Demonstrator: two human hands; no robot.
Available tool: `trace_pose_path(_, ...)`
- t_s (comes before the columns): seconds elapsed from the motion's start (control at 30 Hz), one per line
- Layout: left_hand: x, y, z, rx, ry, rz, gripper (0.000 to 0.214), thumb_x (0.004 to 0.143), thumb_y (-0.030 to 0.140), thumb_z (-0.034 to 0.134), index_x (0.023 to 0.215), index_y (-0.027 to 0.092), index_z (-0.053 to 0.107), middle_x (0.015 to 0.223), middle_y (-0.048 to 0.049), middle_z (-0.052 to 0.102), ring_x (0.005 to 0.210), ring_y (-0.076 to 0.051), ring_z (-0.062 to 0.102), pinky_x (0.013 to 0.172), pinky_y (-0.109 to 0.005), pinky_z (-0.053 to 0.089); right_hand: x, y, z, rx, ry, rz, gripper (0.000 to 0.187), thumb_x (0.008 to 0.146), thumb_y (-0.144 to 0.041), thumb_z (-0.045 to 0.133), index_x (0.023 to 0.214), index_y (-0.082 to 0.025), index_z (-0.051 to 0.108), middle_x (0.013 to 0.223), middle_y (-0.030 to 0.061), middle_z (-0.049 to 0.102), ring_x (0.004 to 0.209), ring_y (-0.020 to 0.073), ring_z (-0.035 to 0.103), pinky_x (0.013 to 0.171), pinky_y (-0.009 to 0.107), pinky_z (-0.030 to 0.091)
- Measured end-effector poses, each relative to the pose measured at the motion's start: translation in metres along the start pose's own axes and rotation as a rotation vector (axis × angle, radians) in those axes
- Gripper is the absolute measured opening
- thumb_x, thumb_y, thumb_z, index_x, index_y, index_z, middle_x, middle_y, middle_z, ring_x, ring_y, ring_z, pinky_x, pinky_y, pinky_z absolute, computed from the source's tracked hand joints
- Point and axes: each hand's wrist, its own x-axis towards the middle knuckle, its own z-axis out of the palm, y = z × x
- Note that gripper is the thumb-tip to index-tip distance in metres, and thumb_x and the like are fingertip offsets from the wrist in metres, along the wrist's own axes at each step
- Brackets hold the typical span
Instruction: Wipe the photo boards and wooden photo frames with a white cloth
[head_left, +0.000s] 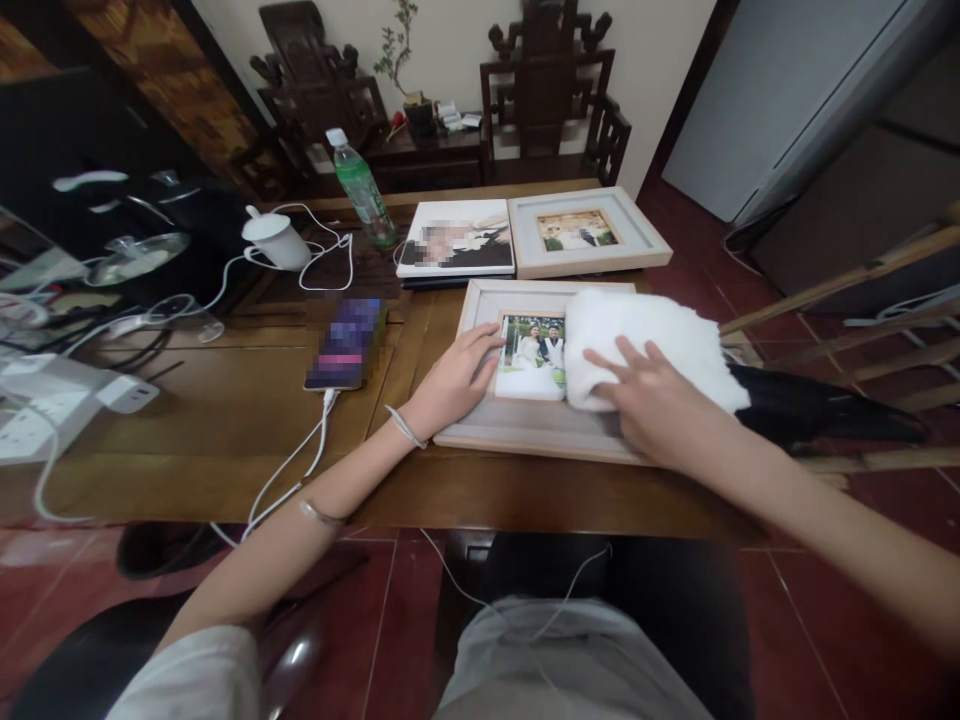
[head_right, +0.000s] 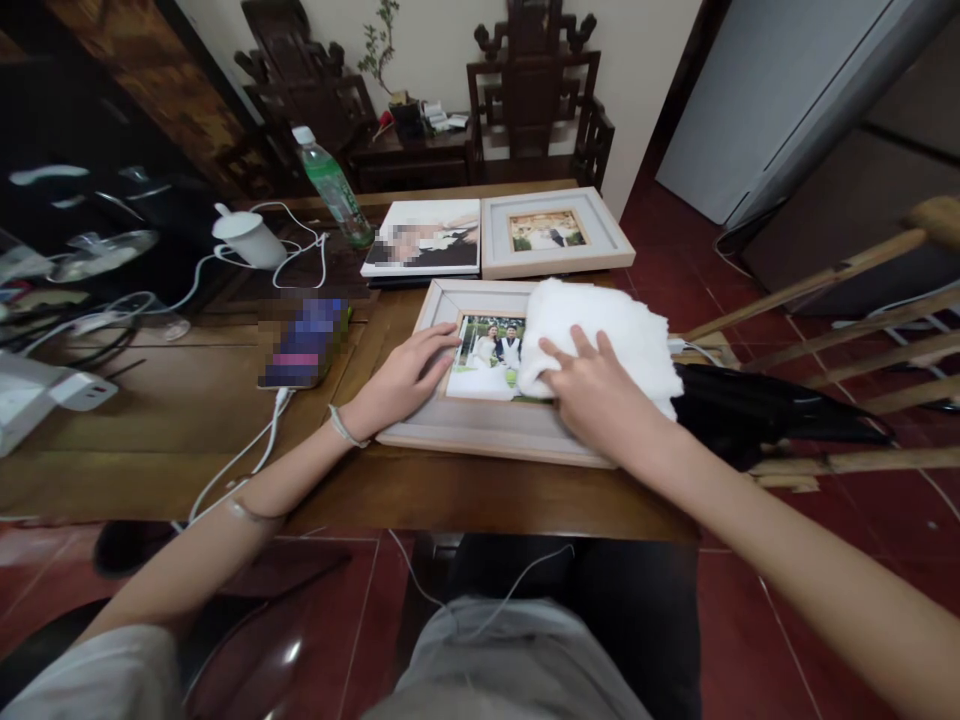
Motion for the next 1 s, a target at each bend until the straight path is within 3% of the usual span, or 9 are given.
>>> trace_pose_path(0.17,-0.001,-0.001,0.0,0.015,-0.007,0.001,0.028,0.096,0.023,0.043,0.12,0.017,0.056,0.14,-0.0128,0.05,0.133,-0.024,0.043,0.113,-0.047,0.035,-0.034,-0.042,-0.019,0.117,0.017,-0.126,0.038,0.069,-0.01,0.057,0.104,-0.018,0.07,0.144,0.0132,0.048,0.128,0.0444,0.043,0.1,0.061,0.04)
trace_pose_path(0.3,0.0,-0.001,0.0,0.03,-0.019,-0.002,0.029,0.096,0.023,0.043,0.12,0.016,0.056,0.14,-0.0137,0.05,0.134,-0.023,0.043,0.114,-0.044,0.034,-0.031,-0.05,-0.026,0.176,-0.014,-0.155,0.037,0.071,-0.01,0.054,0.103,-0.02,0.07,0.142,0.0105,0.05,0.128,0.0408,0.045,0.102,0.056,0.044)
trace_pose_path(0.4,0.0,0.002,0.0,0.034,-0.013,-0.006,0.028,0.096,0.023,0.043,0.119,0.015,0.057,0.139,-0.014,0.051,0.133,-0.023,0.044,0.113,-0.045,0.035,-0.011,-0.037,-0.021,0.183,-0.016,-0.11,0.043,0.071,-0.007,0.05,0.109,-0.018,0.068,0.141,0.0098,0.051,0.132,0.0357,0.043,0.107,0.052,0.04)
trace_pose_path(0.63,-0.003,0.007,0.0,0.042,0.005,-0.013,0.026,0.094,0.023,0.047,0.116,0.015,0.058,0.138,-0.0145,0.05,0.132,-0.024,0.045,0.112,-0.045,0.036,0.041,0.022,0.014,0.105,0.124,0.036,0.049,0.072,-0.006,0.049,0.117,-0.015,0.063,0.142,0.0117,0.05,0.133,0.0348,0.038,0.107,0.055,0.035)
trace_pose_path(0.73,-0.003,0.007,0.0,0.048,-0.006,-0.001,0.026,0.094,0.024,0.048,0.116,0.014,0.057,0.139,-0.0161,0.048,0.132,-0.025,0.044,0.113,-0.045,0.035,0.049,0.029,0.015,0.096,0.108,0.053,0.049,0.073,-0.006,0.047,0.119,-0.014,0.062,0.142,0.0128,0.049,0.131,0.035,0.04,0.104,0.055,0.036)
trace_pose_path(0.87,-0.002,0.004,0.001,0.056,-0.027,0.001,0.027,0.094,0.024,0.047,0.117,0.015,0.056,0.141,-0.0151,0.047,0.134,-0.026,0.042,0.112,-0.046,0.036,0.033,-0.002,-0.007,0.113,-0.036,0.018,0.047,0.073,-0.001,0.042,0.113,-0.011,0.064,0.142,0.017,0.049,0.125,0.0392,0.046,0.095,0.06,0.042)
trace_pose_path(1.0,-0.001,0.003,0.002,0.067,-0.022,0.003,0.027,0.094,0.024,0.045,0.119,0.016,0.055,0.141,-0.0145,0.047,0.134,-0.026,0.042,0.113,-0.046,0.035,-0.001,-0.05,-0.04,0.25,-0.176,-0.142,0.048,0.072,0.0,0.044,0.112,-0.014,0.067,0.144,0.0125,0.048,0.13,0.0396,0.043,0.1,0.058,0.043)
